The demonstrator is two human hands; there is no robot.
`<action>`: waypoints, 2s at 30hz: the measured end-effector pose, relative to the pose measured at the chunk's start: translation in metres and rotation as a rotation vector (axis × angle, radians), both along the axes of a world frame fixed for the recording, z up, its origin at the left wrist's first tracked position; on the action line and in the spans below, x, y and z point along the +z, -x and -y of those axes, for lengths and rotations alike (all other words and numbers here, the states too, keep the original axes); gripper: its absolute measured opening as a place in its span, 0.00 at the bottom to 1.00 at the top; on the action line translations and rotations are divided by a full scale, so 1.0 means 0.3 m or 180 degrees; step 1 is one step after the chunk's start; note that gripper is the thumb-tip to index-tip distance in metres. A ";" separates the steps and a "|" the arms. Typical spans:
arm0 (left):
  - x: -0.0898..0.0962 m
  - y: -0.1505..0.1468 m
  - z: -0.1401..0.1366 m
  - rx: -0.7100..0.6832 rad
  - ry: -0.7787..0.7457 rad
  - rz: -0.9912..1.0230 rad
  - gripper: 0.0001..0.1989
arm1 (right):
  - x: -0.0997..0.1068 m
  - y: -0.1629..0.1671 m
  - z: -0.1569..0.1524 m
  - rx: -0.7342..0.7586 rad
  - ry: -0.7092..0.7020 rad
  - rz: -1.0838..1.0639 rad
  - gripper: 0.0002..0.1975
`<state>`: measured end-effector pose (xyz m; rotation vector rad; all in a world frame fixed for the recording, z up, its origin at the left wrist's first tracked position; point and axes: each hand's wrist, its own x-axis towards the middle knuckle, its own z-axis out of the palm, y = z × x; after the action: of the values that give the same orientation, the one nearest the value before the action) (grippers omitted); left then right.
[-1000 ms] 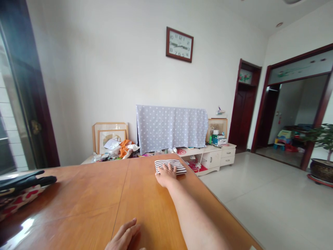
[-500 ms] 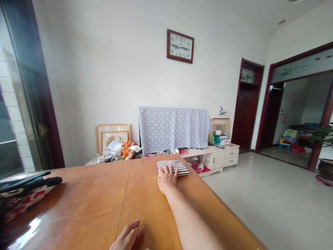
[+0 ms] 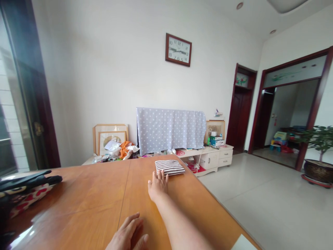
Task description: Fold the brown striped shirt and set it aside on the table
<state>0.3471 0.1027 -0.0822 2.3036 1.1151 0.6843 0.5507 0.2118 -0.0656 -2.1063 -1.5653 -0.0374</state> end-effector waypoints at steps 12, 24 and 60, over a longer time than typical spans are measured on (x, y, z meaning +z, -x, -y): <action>0.071 0.007 0.039 -0.0171 0.0017 0.0759 0.14 | 0.042 0.273 0.313 0.0165 -0.0821 -0.2689 0.17; 0.049 0.009 0.008 -0.0166 -0.0164 0.0631 0.14 | 0.027 0.333 0.429 -0.0051 -0.1172 -0.2865 0.10; 0.072 0.036 0.116 0.0791 0.0280 0.1227 0.11 | 0.006 0.291 0.454 0.0817 -0.0164 -0.1260 0.18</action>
<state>0.3363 0.0679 -0.0607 1.8696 1.2225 1.0955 0.4633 0.0755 -0.0639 -1.7263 -1.5519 0.3991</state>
